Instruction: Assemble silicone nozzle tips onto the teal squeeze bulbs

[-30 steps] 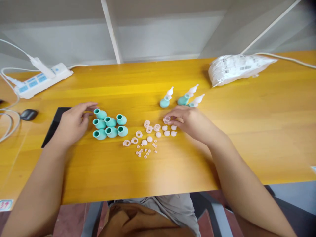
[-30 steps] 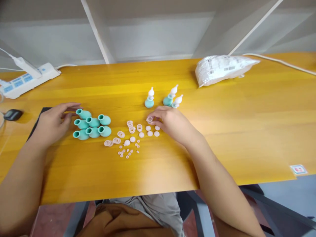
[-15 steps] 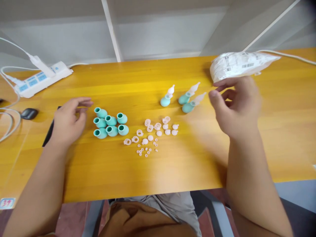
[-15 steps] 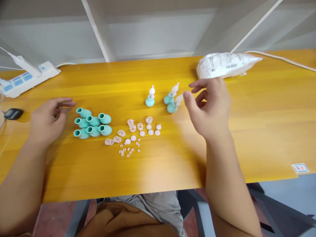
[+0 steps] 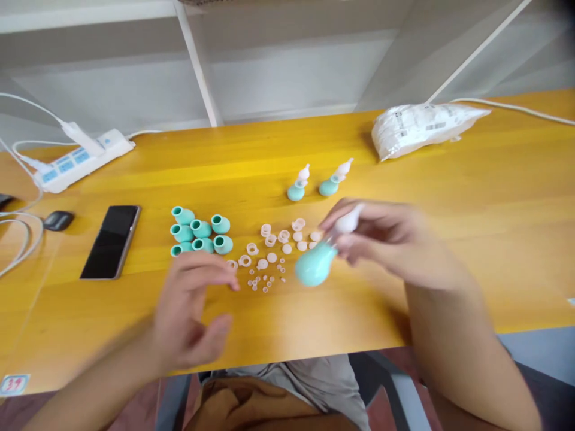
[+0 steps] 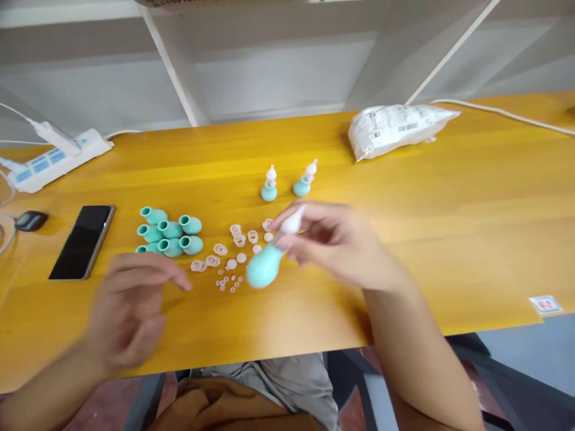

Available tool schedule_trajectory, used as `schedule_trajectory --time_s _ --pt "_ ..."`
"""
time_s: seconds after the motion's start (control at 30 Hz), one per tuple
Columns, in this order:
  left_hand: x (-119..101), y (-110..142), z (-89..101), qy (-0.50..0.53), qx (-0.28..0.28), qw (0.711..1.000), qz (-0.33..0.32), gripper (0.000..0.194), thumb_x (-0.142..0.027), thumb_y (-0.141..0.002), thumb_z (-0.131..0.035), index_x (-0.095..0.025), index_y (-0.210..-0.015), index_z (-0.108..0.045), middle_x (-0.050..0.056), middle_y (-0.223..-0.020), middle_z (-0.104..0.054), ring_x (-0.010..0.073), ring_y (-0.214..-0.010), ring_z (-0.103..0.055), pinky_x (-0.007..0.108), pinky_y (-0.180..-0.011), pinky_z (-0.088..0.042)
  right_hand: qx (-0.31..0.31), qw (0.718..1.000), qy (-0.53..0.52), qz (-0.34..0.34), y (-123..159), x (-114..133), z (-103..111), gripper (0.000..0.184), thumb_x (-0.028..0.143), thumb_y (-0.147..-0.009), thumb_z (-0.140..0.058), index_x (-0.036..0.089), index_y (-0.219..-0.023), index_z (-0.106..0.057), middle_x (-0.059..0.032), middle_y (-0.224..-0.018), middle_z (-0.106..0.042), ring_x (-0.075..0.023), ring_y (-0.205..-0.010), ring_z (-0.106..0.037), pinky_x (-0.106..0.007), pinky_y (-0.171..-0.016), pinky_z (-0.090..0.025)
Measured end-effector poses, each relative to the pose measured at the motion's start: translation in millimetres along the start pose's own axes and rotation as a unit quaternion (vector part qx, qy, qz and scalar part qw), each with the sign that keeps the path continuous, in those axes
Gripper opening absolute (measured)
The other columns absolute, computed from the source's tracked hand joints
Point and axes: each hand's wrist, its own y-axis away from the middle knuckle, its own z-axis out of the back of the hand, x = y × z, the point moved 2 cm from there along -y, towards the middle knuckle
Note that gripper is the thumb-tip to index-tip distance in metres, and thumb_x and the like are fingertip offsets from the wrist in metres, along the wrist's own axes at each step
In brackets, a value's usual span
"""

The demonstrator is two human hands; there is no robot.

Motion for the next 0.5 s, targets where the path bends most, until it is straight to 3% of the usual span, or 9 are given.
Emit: schedule_trajectory --time_s 0.1,0.17,0.27,0.37,0.43,0.5 --pt "-9.1 16.7 -44.7 0.117 0.064 0.989 0.060 0.067 -0.056 -0.102 -0.077 -0.040 -0.163 -0.054 0.014 -0.133 -0.058 0.0265 -0.094 -0.065 0.045 -0.074 -0.066 0.094 0.992 -0.072 -0.032 -0.4 -9.0 -47.6 0.018 0.036 -0.098 -0.088 0.022 -0.107 -0.080 -0.0013 -0.092 -0.080 -0.0132 -0.072 -0.073 -0.025 -0.059 -0.062" --pt "-7.7 23.9 -59.8 0.147 0.126 0.973 0.127 0.073 -0.052 -0.102 -0.081 -0.041 -0.166 -0.048 0.012 -0.133 -0.061 0.0255 -0.097 -0.067 0.043 -0.081 -0.066 0.111 0.987 -0.116 -0.028 0.7 -19.3 -71.1 0.023 0.039 -0.098 -0.089 0.023 -0.111 -0.076 0.0010 -0.089 -0.078 -0.0130 -0.073 -0.073 -0.026 -0.065 -0.065" --pt "-6.1 25.6 -62.1 0.240 0.164 0.936 0.197 0.068 -0.039 -0.106 -0.079 -0.040 -0.165 -0.045 0.009 -0.124 -0.069 0.0211 -0.095 -0.069 0.034 -0.083 -0.065 0.095 0.987 -0.133 0.009 5.1 -32.1 -85.1 0.043 0.041 -0.097 -0.092 0.027 -0.131 -0.068 0.0014 -0.097 -0.079 -0.0126 -0.076 -0.076 -0.026 -0.070 -0.067" --pt "-8.4 17.0 -54.5 0.369 0.162 0.888 0.223 0.057 -0.038 -0.112 -0.072 -0.040 -0.163 -0.048 0.011 -0.140 -0.066 0.0134 -0.083 -0.064 0.020 -0.063 -0.060 0.058 0.992 -0.037 0.110 9.3 -33.9 -80.9 0.071 0.046 -0.093 -0.095 0.032 -0.153 -0.060 -0.0036 -0.111 -0.080 -0.0169 -0.083 -0.080 -0.030 -0.072 -0.071" --pt "-9.6 10.9 -49.7 0.430 0.174 0.854 0.235 0.052 -0.038 -0.113 -0.068 -0.040 -0.162 -0.051 0.014 -0.149 -0.060 0.0100 -0.078 -0.061 0.014 -0.054 -0.056 0.020 0.975 0.078 0.205 12.2 -28.8 -76.3 0.069 0.038 -0.096 -0.093 0.035 -0.158 -0.062 -0.0072 -0.120 -0.081 -0.0214 -0.090 -0.082 -0.036 -0.078 -0.073" --pt "-8.9 7.9 -45.8 0.450 0.180 0.839 0.247 0.051 -0.035 -0.113 -0.069 -0.041 -0.161 -0.053 0.013 -0.151 -0.059 0.0089 -0.078 -0.060 0.013 -0.055 -0.057 -0.002 0.948 0.173 0.266 15.9 -23.1 -74.7 0.063 0.021 -0.101 -0.086 0.039 -0.159 -0.066 -0.0070 -0.120 -0.083 -0.0244 -0.097 -0.083 -0.038 -0.084 -0.075"
